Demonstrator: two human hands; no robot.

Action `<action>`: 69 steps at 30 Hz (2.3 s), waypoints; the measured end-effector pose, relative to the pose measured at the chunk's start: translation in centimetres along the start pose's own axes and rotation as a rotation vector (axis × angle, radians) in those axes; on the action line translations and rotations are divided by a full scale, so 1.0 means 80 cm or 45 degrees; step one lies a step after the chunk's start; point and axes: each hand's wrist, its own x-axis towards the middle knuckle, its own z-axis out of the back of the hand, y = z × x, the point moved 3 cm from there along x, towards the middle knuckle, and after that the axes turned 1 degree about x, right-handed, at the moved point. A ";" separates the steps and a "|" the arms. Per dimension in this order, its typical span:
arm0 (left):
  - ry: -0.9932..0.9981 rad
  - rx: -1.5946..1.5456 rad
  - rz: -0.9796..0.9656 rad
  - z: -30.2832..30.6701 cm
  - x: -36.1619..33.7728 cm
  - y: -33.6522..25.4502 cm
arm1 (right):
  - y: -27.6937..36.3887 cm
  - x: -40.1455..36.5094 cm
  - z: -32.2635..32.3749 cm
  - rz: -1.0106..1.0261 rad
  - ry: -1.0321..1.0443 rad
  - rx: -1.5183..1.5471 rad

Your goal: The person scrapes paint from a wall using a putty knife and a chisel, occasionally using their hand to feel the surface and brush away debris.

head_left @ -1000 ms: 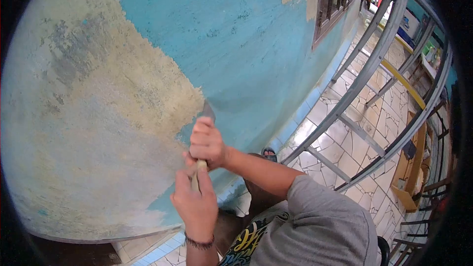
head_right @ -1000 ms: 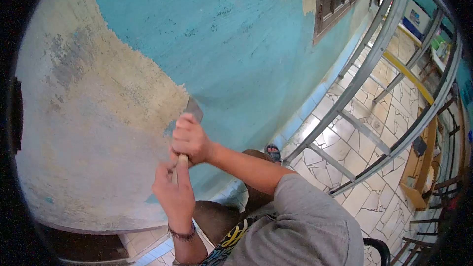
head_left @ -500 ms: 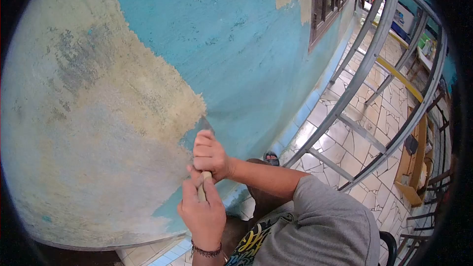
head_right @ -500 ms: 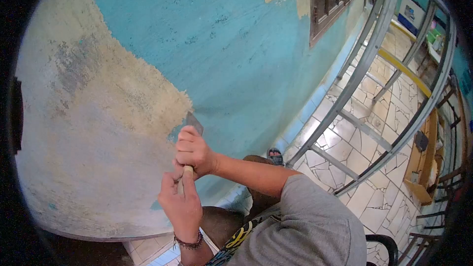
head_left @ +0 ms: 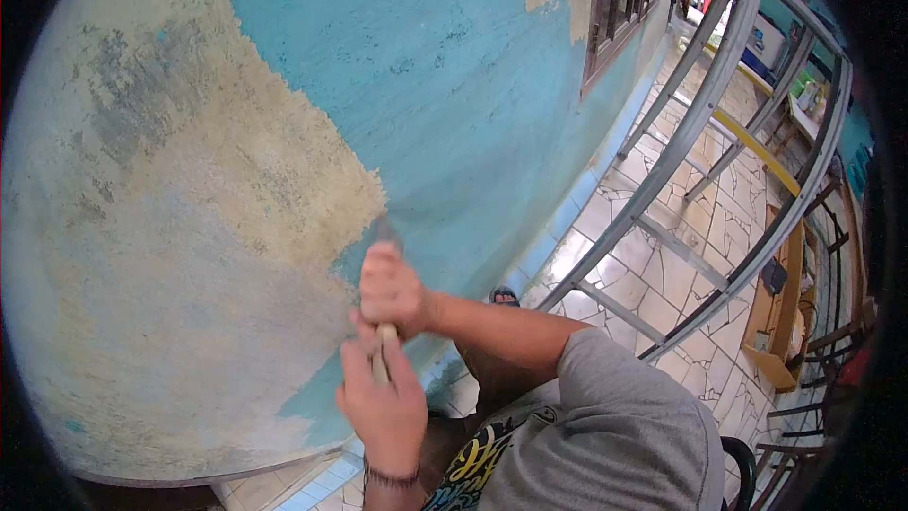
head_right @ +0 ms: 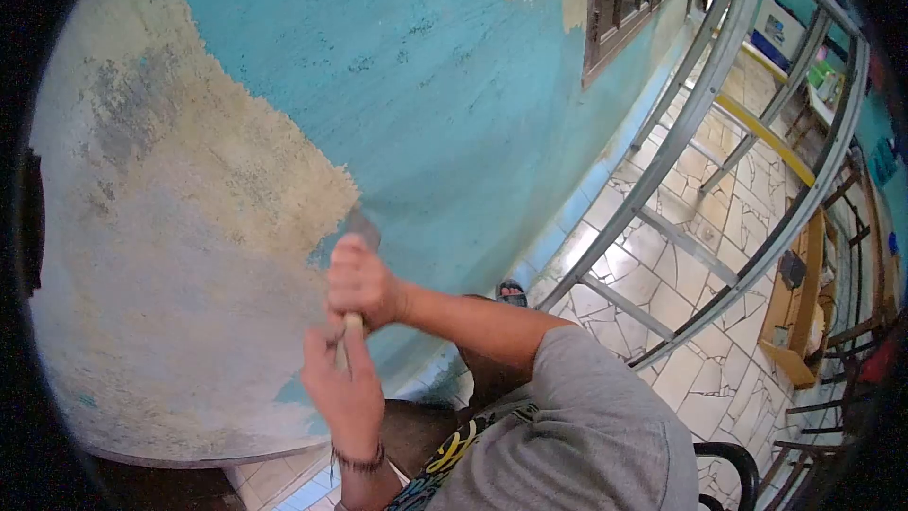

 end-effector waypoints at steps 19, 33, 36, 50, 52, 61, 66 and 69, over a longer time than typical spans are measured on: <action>-0.033 -0.004 0.009 0.011 -0.005 0.018 | 0.030 -0.004 -0.024 -0.162 -0.128 0.092; -0.170 -0.069 -0.068 0.017 -0.012 0.048 | 0.028 -0.010 -0.036 -0.068 -0.050 -0.001; -0.125 -0.154 -0.042 0.001 0.001 0.068 | 0.016 -0.023 -0.032 -0.036 0.048 -0.091; -0.163 -0.065 -0.007 0.028 -0.008 0.062 | 0.022 -0.006 -0.046 0.009 -0.006 -0.089; -0.133 -0.138 0.064 0.026 -0.004 0.057 | 0.035 0.002 -0.044 -0.044 -0.073 -0.046; -0.150 -0.189 0.081 0.031 -0.011 0.053 | 0.039 0.002 -0.054 -0.022 -0.072 0.038; -0.148 -0.068 -0.079 0.030 -0.005 0.049 | 0.022 -0.005 -0.040 -0.021 0.032 -0.130; -0.133 -0.280 0.079 0.017 0.004 0.063 | 0.021 -0.003 -0.042 0.071 0.047 -0.077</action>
